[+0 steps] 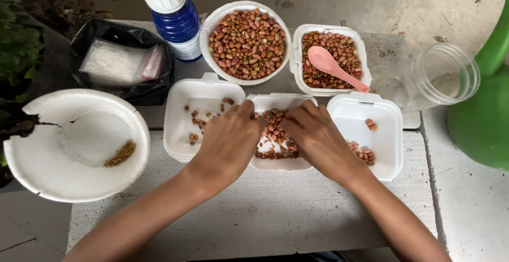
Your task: Sorting seeds from larger bowls into smaller styrofoam trays using hands and a small spoon.
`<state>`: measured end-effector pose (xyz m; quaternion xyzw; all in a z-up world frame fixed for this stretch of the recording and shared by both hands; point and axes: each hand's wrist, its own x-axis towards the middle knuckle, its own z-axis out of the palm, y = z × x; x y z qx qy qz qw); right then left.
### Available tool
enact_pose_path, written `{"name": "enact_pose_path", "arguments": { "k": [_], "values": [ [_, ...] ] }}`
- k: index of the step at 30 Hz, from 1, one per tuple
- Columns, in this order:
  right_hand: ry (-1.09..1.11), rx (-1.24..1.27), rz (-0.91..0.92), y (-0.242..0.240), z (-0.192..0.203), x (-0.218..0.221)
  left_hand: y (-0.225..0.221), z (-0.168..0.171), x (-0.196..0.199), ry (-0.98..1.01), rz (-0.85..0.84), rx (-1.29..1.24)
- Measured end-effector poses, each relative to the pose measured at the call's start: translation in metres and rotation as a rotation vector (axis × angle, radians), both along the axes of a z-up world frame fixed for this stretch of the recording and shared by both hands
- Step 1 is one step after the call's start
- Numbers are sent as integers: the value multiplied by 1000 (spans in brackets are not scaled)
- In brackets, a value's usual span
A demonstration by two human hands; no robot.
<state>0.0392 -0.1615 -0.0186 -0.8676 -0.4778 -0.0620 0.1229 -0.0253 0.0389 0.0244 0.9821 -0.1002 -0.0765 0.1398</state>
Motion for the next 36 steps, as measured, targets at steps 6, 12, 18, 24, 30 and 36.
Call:
{"name": "enact_pose_path", "arguments": {
  "k": [6, 12, 18, 24, 30, 36],
  "values": [
    [-6, -56, -25, 6, 16, -5, -5, -17, 5, 1, -16, 27],
    [32, -40, -62, -25, 42, 0, -12, -22, 7, -29, -37, 30],
    [223, -190, -199, -97, 61, 21, -17, -57, 4, -270, -26, 58],
    [361, -298, -305, -116, 54, 37, -20, -62, 6, -313, -37, 56],
    [317, -144, -202, -116, 58, 39, -23, -55, 9, -343, -56, 42],
    [157, 158, -133, -108, 72, 31, -59, -14, 24, -243, -186, -159]
  ]
}}
